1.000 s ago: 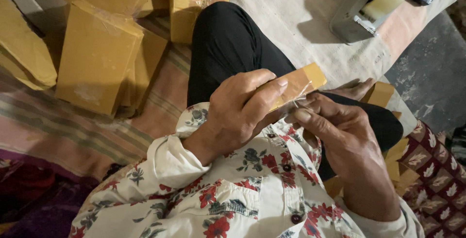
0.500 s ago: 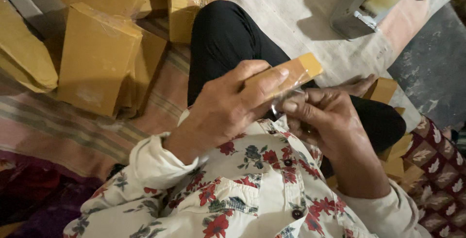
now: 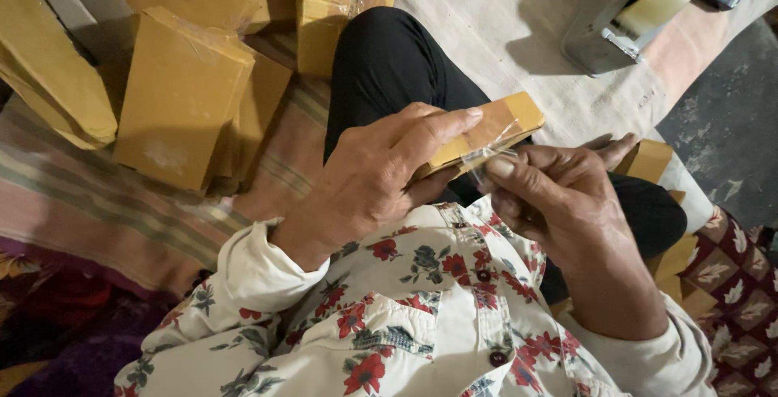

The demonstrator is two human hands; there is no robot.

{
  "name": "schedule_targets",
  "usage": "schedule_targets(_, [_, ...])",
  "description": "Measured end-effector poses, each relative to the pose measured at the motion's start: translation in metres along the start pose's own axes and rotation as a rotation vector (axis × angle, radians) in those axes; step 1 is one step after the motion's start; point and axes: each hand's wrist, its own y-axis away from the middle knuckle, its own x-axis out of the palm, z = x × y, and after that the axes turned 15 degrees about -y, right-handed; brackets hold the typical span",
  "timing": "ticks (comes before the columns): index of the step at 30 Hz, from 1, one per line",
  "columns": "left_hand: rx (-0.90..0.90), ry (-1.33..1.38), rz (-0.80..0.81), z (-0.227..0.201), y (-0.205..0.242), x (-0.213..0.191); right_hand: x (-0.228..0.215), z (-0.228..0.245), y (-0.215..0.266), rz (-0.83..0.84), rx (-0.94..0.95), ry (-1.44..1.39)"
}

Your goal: The person sits on the floor and packs small electronic items into cardboard boxes. They open product boxes, place the contents into shipping boxes, close the flaps, and seal them with packing tape using a handheld dispenser.

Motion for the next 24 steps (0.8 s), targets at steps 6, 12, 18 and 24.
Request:
schedule_targets(6, [0.054,-0.109,0.123,0.005,-0.001,-0.001,0.0,-0.021,-0.016,0.102,-0.017,-0.159])
schedule_targets(12, [0.093,-0.01,0.114,-0.002,-0.027,-0.042,0.008,-0.023,-0.023,0.109,-0.004,-0.142])
schedule_targets(18, [-0.254,-0.4,0.527,-0.025,-0.062,-0.016,0.025,-0.02,-0.025,0.168,-0.097,-0.06])
schedule_targets(24, [-0.149,-0.527,0.308,0.007,-0.042,0.003,0.019,-0.038,-0.053,0.205,-0.028,-0.028])
